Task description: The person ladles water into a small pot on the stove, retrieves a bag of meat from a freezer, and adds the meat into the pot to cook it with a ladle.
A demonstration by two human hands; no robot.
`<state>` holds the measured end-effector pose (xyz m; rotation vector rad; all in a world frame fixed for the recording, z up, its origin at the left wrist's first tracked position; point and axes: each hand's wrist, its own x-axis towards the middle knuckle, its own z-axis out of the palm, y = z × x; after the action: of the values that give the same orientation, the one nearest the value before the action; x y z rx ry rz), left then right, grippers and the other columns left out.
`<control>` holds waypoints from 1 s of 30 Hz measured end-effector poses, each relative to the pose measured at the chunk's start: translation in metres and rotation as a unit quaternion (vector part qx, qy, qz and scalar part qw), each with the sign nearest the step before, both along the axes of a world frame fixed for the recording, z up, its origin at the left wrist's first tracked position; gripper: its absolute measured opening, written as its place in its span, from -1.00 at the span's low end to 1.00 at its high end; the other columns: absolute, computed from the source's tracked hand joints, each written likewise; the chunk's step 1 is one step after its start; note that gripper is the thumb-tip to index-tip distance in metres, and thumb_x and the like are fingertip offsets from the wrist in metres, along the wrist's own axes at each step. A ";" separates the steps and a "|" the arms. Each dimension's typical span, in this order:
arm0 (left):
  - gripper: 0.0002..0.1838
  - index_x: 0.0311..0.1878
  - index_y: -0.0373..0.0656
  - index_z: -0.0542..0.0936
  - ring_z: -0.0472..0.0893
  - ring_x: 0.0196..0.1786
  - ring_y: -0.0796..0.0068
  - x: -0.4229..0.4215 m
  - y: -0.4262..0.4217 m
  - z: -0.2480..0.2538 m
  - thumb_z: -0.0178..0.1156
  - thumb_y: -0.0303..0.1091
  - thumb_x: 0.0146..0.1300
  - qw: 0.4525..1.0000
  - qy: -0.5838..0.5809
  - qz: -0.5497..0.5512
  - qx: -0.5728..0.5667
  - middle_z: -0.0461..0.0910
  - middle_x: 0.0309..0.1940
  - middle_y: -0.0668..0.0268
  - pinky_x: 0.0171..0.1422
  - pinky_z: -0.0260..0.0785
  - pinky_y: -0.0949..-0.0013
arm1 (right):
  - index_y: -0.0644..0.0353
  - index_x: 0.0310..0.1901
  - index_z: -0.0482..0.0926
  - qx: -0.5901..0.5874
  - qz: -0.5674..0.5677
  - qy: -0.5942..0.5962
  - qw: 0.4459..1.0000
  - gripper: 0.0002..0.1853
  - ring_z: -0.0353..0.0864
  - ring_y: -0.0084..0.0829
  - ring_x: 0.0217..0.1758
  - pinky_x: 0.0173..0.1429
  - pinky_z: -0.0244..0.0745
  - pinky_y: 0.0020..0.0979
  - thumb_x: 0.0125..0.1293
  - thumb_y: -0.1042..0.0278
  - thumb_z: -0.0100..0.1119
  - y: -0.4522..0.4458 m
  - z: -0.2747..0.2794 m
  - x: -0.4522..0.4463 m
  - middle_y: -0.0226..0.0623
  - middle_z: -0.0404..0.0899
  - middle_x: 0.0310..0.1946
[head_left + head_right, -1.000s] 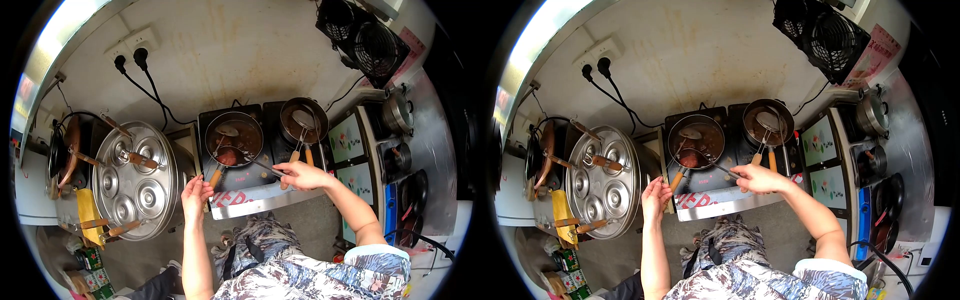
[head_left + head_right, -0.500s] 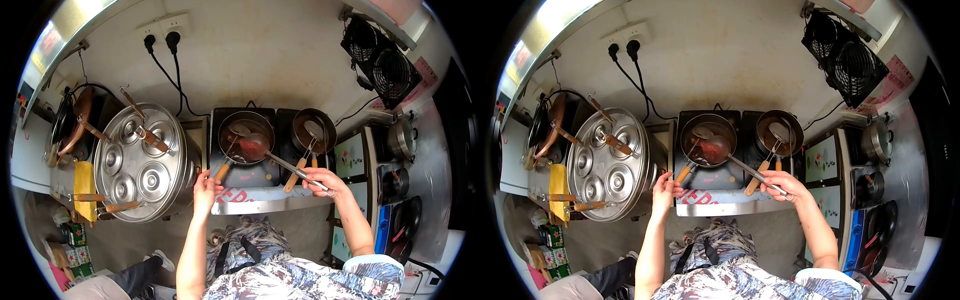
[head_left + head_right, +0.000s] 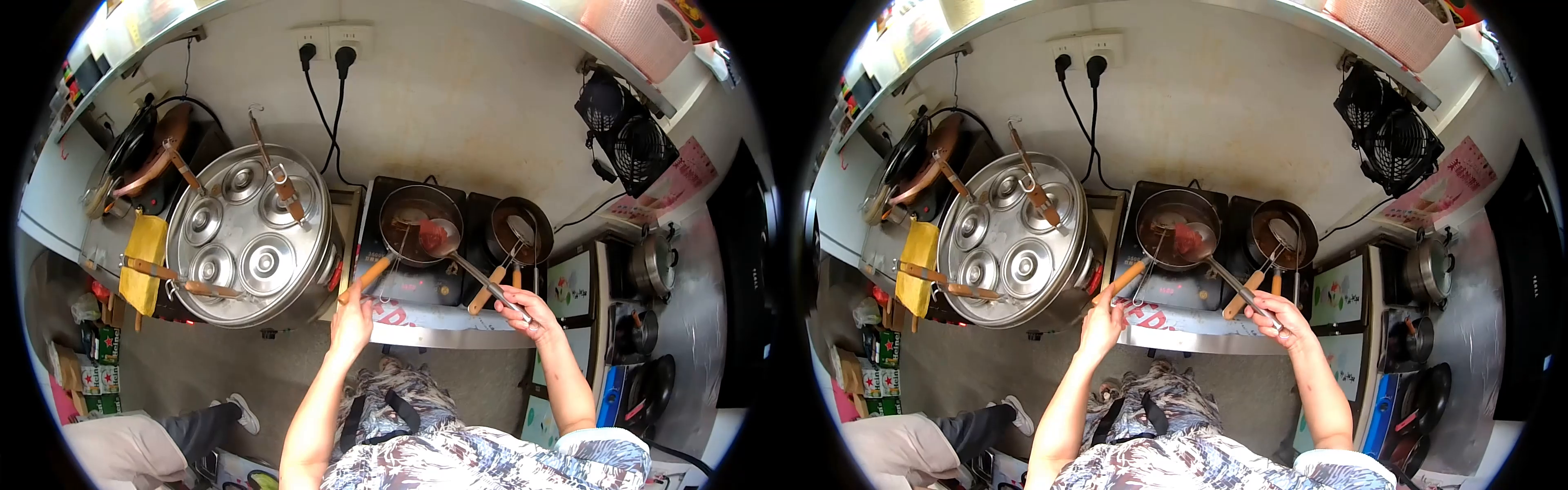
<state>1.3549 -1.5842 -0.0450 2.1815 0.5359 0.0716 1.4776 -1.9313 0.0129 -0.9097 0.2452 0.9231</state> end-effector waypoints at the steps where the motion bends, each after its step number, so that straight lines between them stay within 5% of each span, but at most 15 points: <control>1: -0.48 0.36 -0.14 0.33 0.62 -0.12 -0.18 -0.007 0.000 -0.001 0.05 -0.30 0.34 1.000 -0.003 0.003 0.000 0.64 -0.25 -0.10 0.01 0.43 -0.06 | 0.42 0.16 0.34 0.000 0.003 -0.003 1.000 -0.66 0.23 -0.71 -0.67 -0.76 0.15 -0.68 0.41 0.48 -0.04 0.000 -0.001 -0.001 -0.13 0.55 -0.34; 3: -0.53 0.31 -0.17 0.39 0.71 -0.24 0.14 -0.022 0.000 -0.002 0.04 -0.28 0.36 0.999 0.026 -0.032 0.036 0.67 -0.45 0.09 -0.06 0.47 0.17 | 0.37 0.06 0.39 0.000 0.007 -0.004 1.000 -0.75 0.23 -0.71 -0.67 -0.77 0.12 -0.68 0.40 0.47 -0.04 0.000 -0.001 -0.005 -0.13 0.52 -0.32; 8: -0.62 0.20 -0.15 0.51 0.71 -0.23 0.14 -0.083 -0.002 0.009 0.06 -0.26 0.36 0.999 0.041 -0.034 0.009 0.67 -0.43 0.08 -0.06 0.48 0.17 | 0.35 0.06 0.38 -0.033 0.037 -0.046 0.998 -0.74 0.22 -0.72 -0.69 -0.78 0.10 -0.68 0.40 0.45 -0.01 0.009 0.021 -0.027 -0.20 0.53 -0.35; 10: -0.63 0.17 -0.11 0.51 0.61 -0.07 -0.16 -0.119 -0.004 0.012 0.05 -0.22 0.35 0.996 0.059 -0.041 -0.047 0.63 -0.20 -0.13 0.06 0.44 -0.06 | 0.36 0.09 0.38 -0.046 0.071 -0.078 0.993 -0.70 0.23 -0.72 -0.71 -0.78 0.10 -0.66 0.40 0.40 0.02 0.013 0.043 -0.045 -0.27 0.54 -0.39; 14: -0.60 0.17 -0.10 0.53 0.62 -0.04 -0.10 -0.222 -0.027 0.017 0.03 -0.14 0.37 0.993 0.111 0.007 -0.035 0.64 -0.11 -0.05 0.09 0.46 -0.03 | 0.31 0.32 0.26 -0.039 0.181 -0.094 0.978 -0.51 0.24 -0.65 -0.75 -0.81 0.15 -0.62 0.38 0.43 -0.01 0.023 0.065 -0.082 -0.20 0.49 -0.46; 17: -0.61 0.12 -0.12 0.54 0.62 -0.05 -0.10 -0.288 -0.065 -0.031 0.05 -0.13 0.34 0.995 0.084 0.036 -0.033 0.65 -0.13 -0.03 0.03 0.48 -0.03 | 0.27 0.41 0.14 -0.085 0.239 -0.104 0.962 -0.42 0.22 -0.61 -0.82 -0.85 0.09 -0.57 0.37 0.44 -0.06 0.031 0.081 -0.120 -0.12 0.52 -0.46; 20: -0.67 0.02 -0.16 0.57 0.62 -0.02 -0.06 -0.330 -0.078 -0.017 0.08 -0.17 0.32 0.982 0.164 0.014 -0.092 0.65 -0.15 -0.02 0.04 0.45 -0.03 | 0.40 0.34 0.23 -0.054 0.334 -0.117 0.934 -0.46 0.24 -0.63 -0.80 -0.84 0.07 -0.60 0.36 0.41 0.02 0.080 0.092 -0.179 -0.07 0.57 -0.43; 22: -0.66 0.06 -0.17 0.57 0.61 0.00 -0.06 -0.364 -0.082 -0.022 0.09 -0.19 0.33 0.982 0.153 0.053 -0.096 0.65 -0.13 -0.04 0.07 0.45 -0.02 | 0.32 0.29 0.32 -0.127 0.429 -0.102 0.889 -0.54 0.22 -0.71 -0.77 -0.78 0.05 -0.67 0.40 0.42 0.04 0.125 0.104 -0.224 -0.28 0.59 -0.39; 30: -0.59 0.20 -0.11 0.50 0.58 0.07 -0.08 -0.580 -0.076 -0.092 0.04 -0.13 0.39 0.948 0.094 0.271 -0.136 0.61 -0.02 -0.06 0.12 0.43 -0.01 | 0.26 0.36 0.28 -0.089 0.704 -0.021 0.704 -0.47 0.23 -0.69 -0.73 -0.76 0.07 -0.68 0.40 0.32 0.05 0.265 0.054 -0.451 -0.23 0.57 -0.33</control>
<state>0.7748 -1.6599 -0.1375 1.7294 1.1732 0.0791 1.0269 -1.6661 0.0670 -1.2654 -0.5424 2.3216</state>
